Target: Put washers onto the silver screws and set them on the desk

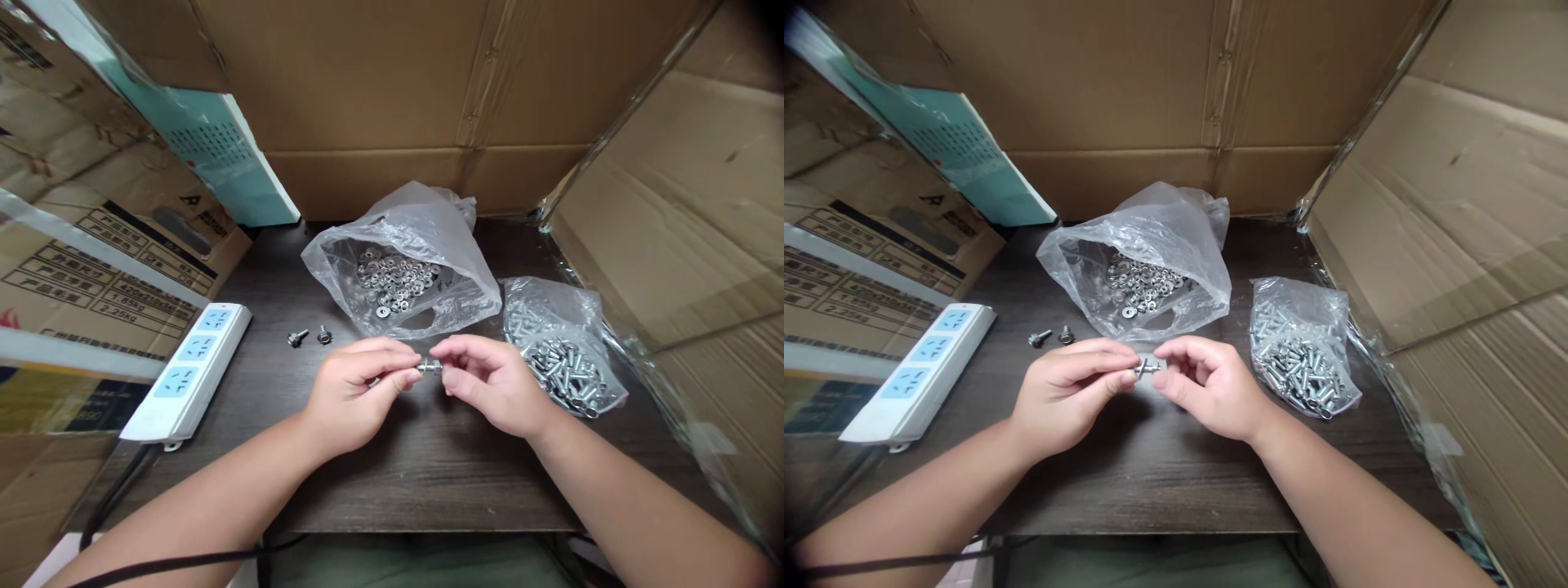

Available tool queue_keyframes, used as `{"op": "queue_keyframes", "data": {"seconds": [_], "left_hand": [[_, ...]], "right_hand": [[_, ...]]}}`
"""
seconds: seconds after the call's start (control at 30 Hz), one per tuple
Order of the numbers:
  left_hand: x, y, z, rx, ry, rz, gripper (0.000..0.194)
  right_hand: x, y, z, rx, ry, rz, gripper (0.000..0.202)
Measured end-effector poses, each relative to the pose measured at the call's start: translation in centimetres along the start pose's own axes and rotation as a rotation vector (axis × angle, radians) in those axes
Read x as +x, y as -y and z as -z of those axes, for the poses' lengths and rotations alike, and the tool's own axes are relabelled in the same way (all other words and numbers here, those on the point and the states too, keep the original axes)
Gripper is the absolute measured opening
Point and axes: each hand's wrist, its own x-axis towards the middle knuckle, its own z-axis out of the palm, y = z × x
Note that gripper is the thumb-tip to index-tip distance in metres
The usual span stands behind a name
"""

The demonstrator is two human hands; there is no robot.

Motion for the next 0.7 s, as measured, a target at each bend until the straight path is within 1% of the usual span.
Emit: {"op": "queue_keyframes", "data": {"seconds": [0.07,0.1,0.17,0.2,0.27,0.3,0.33,0.43,0.53,0.6,0.7], "left_hand": [[0.02,0.0,-0.01,-0.003,-0.002,-0.005,0.008],[0.03,0.0,-0.02,-0.002,-0.001,-0.009,0.008],[0.04,-0.01,-0.06,0.002,0.001,-0.011,0.007],[0.04,-0.01,-0.08,0.001,0.003,-0.01,0.007],[0.03,-0.02,-0.1,-0.006,0.007,-0.001,0.007],[0.03,-0.02,-0.1,-0.01,0.008,0.005,0.007],[0.03,-0.03,-0.08,-0.011,0.007,0.01,0.007],[0.06,-0.07,-0.02,-0.008,0.005,0.013,0.007],[0.11,-0.11,0.04,-0.016,0.009,0.009,0.007],[0.12,-0.11,0.05,-0.017,0.014,0.009,0.007],[0.11,-0.09,0.02,-0.007,0.017,0.008,0.007]], "right_hand": [[-0.1,-0.11,-0.11,0.053,-0.014,0.013,0.031],[-0.11,-0.12,-0.15,0.043,-0.018,0.032,0.03],[-0.05,-0.08,-0.14,-0.037,-0.021,0.064,0.012],[0.0,-0.05,-0.09,-0.083,-0.016,0.064,0.013],[0.07,-0.04,0.05,-0.122,-0.001,0.034,0.034],[0.07,-0.07,0.11,-0.11,0.008,0.012,0.04],[0.04,-0.11,0.16,-0.081,0.01,-0.009,0.042],[-0.19,-0.25,0.09,0.035,-0.008,-0.023,0.028],[-0.37,-0.24,-0.17,0.071,-0.009,0.013,0.032],[-0.3,-0.11,-0.28,0.019,-0.017,0.039,0.026],[0.03,0.26,-0.26,-0.108,-0.03,0.069,0.01]]}}
